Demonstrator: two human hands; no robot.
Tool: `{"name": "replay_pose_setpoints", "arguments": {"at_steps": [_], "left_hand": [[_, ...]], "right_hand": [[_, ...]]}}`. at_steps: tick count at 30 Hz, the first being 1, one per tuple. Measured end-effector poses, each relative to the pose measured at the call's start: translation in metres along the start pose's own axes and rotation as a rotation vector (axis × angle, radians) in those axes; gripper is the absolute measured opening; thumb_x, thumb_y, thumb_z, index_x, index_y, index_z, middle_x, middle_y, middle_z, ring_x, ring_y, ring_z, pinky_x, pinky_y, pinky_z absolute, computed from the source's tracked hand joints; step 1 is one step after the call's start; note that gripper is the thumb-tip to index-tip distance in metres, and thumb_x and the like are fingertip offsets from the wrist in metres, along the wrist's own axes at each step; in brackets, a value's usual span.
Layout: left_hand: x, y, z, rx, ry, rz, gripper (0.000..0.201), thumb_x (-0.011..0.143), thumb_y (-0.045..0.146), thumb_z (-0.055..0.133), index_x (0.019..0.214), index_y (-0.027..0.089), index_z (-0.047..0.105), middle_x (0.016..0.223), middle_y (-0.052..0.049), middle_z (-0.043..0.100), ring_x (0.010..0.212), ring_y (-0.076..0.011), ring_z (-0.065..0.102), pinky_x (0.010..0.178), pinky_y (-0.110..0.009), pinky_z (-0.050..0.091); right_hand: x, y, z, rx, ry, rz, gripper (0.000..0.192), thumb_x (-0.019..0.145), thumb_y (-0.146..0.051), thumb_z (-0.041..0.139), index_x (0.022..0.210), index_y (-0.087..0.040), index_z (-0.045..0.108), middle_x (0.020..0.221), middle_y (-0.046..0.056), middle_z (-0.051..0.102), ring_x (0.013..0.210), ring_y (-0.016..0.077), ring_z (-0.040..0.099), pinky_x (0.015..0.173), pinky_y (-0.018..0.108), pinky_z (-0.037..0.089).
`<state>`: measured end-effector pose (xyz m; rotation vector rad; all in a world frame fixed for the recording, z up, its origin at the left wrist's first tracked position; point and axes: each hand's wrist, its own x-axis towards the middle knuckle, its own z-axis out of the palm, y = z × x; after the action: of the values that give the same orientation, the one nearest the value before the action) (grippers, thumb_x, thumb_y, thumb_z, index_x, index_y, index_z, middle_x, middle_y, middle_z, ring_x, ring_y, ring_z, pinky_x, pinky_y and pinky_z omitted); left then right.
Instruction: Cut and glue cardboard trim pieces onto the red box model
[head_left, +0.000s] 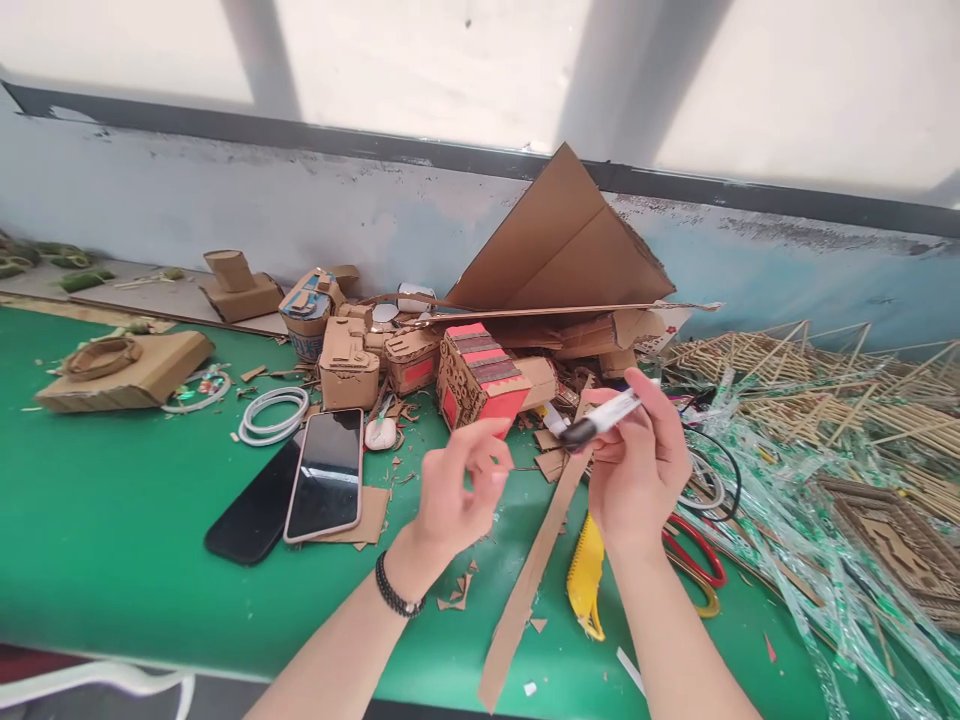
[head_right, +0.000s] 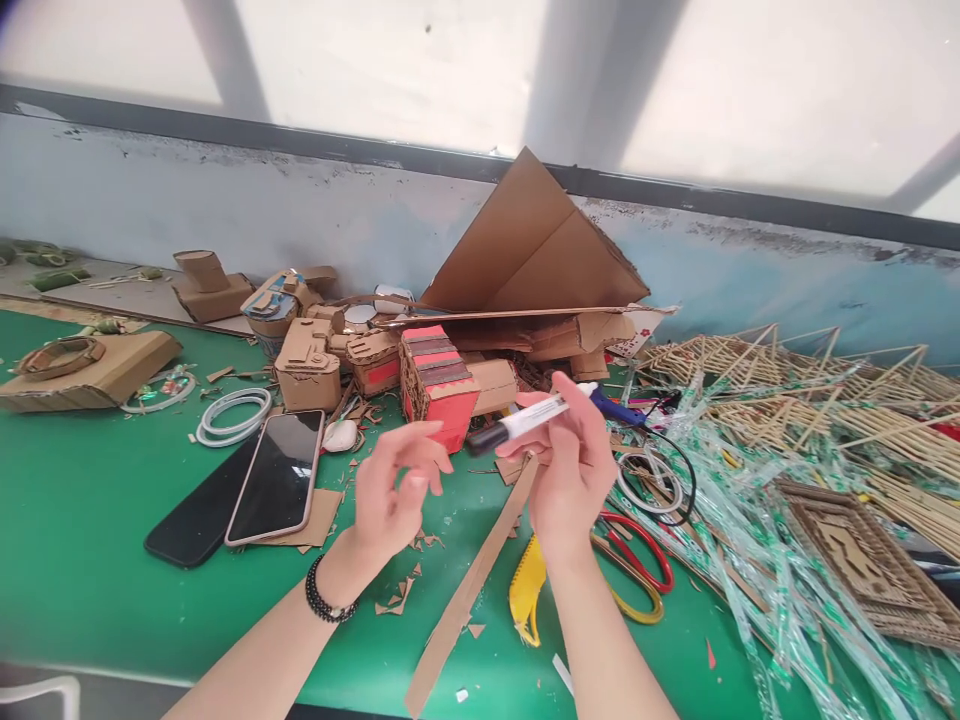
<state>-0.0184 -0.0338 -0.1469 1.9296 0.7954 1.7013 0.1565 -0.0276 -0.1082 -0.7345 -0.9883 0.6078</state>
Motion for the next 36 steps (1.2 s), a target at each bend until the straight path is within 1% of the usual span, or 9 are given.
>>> {"name": "replay_pose_setpoints", "arguments": {"at_steps": [4, 7, 9, 13, 16, 20, 24, 28, 36], "left_hand": [[0.029, -0.004, -0.014, 0.265, 0.309, 0.195, 0.035, 0.104, 0.038, 0.065, 0.135, 0.025, 0.058, 0.128, -0.011, 0.067, 0.107, -0.0199, 0.068, 0.08, -0.031, 0.06], [0.053, -0.011, -0.026, 0.436, 0.232, 0.273, 0.044, 0.102, 0.044, 0.068, 0.14, 0.025, 0.054, 0.145, -0.015, 0.059, 0.138, -0.0293, 0.057, 0.111, -0.049, 0.055], [0.062, -0.017, -0.035, 0.542, 0.116, 0.32, 0.043, 0.101, 0.042, 0.069, 0.139, 0.027, 0.055, 0.146, -0.014, 0.06, 0.139, -0.0292, 0.057, 0.116, -0.051, 0.051], [0.056, -0.024, -0.044, 0.649, -0.024, 0.416, 0.038, 0.1, 0.03, 0.071, 0.137, 0.031, 0.059, 0.142, -0.012, 0.064, 0.136, -0.0296, 0.06, 0.114, -0.05, 0.052], [0.042, -0.025, -0.041, 0.628, -0.003, 0.372, 0.037, 0.101, 0.023, 0.067, 0.137, 0.03, 0.061, 0.131, -0.011, 0.068, 0.124, -0.0256, 0.066, 0.105, -0.044, 0.058], [0.032, -0.026, -0.031, 0.533, 0.055, 0.259, 0.031, 0.103, 0.019, 0.065, 0.132, 0.026, 0.059, 0.118, -0.008, 0.07, 0.108, -0.0193, 0.072, 0.092, -0.034, 0.062], [0.031, -0.029, -0.029, 0.476, 0.054, 0.206, 0.025, 0.102, 0.017, 0.066, 0.125, 0.025, 0.06, 0.114, -0.006, 0.073, 0.102, -0.0176, 0.075, 0.087, -0.031, 0.064], [0.033, -0.028, -0.031, 0.513, 0.031, 0.268, 0.034, 0.1, 0.011, 0.068, 0.13, 0.024, 0.061, 0.116, -0.007, 0.073, 0.106, -0.0176, 0.075, 0.092, -0.031, 0.064], [0.032, -0.026, -0.03, 0.614, 0.012, 0.363, 0.047, 0.098, 0.001, 0.063, 0.139, 0.024, 0.063, 0.121, -0.008, 0.073, 0.109, -0.0184, 0.073, 0.099, -0.031, 0.062]], "right_hand": [[0.005, 0.0, 0.001, -0.017, 0.051, 0.036, 0.038, 0.099, -0.031, 0.071, 0.137, -0.028, 0.069, 0.085, 0.0, 0.079, 0.048, 0.0122, 0.067, 0.045, 0.025, 0.052], [0.005, 0.003, 0.004, -0.039, 0.032, 0.008, 0.03, 0.097, -0.036, 0.075, 0.125, -0.023, 0.074, 0.065, -0.006, 0.067, 0.046, 0.011, 0.058, 0.045, 0.024, 0.049], [0.006, 0.003, 0.007, -0.04, 0.022, -0.017, 0.022, 0.096, -0.038, 0.077, 0.112, -0.022, 0.077, 0.063, -0.006, 0.063, 0.047, 0.0099, 0.056, 0.044, 0.023, 0.047], [0.019, -0.006, 0.018, -0.069, 0.001, 0.0, 0.022, 0.094, -0.043, 0.078, 0.104, -0.023, 0.074, 0.075, -0.001, 0.071, 0.057, 0.0135, 0.066, 0.047, 0.025, 0.052], [0.035, -0.012, 0.034, -0.092, -0.056, 0.055, 0.024, 0.093, -0.045, 0.079, 0.101, -0.025, 0.069, 0.072, -0.002, 0.071, 0.056, 0.0154, 0.069, 0.047, 0.025, 0.054], [0.057, -0.008, 0.06, -0.112, -0.241, 0.082, 0.028, 0.093, -0.052, 0.076, 0.104, -0.026, 0.071, 0.085, 0.0, 0.076, 0.066, 0.0153, 0.072, 0.051, 0.024, 0.058], [0.067, 0.006, 0.074, -0.198, -0.269, 0.058, 0.043, 0.088, -0.057, 0.082, 0.071, -0.025, 0.058, 0.054, -0.007, 0.056, 0.043, 0.0103, 0.052, 0.039, 0.023, 0.044], [0.066, 0.012, 0.077, -0.268, -0.273, 0.111, 0.054, 0.09, -0.061, 0.077, 0.062, -0.025, 0.048, 0.047, -0.006, 0.054, 0.04, 0.012, 0.053, 0.039, 0.025, 0.042], [0.062, 0.014, 0.081, -0.251, -0.291, 0.155, 0.049, 0.098, -0.053, 0.067, 0.063, -0.025, 0.048, 0.047, -0.007, 0.05, 0.039, 0.0113, 0.054, 0.041, 0.023, 0.043]]}}
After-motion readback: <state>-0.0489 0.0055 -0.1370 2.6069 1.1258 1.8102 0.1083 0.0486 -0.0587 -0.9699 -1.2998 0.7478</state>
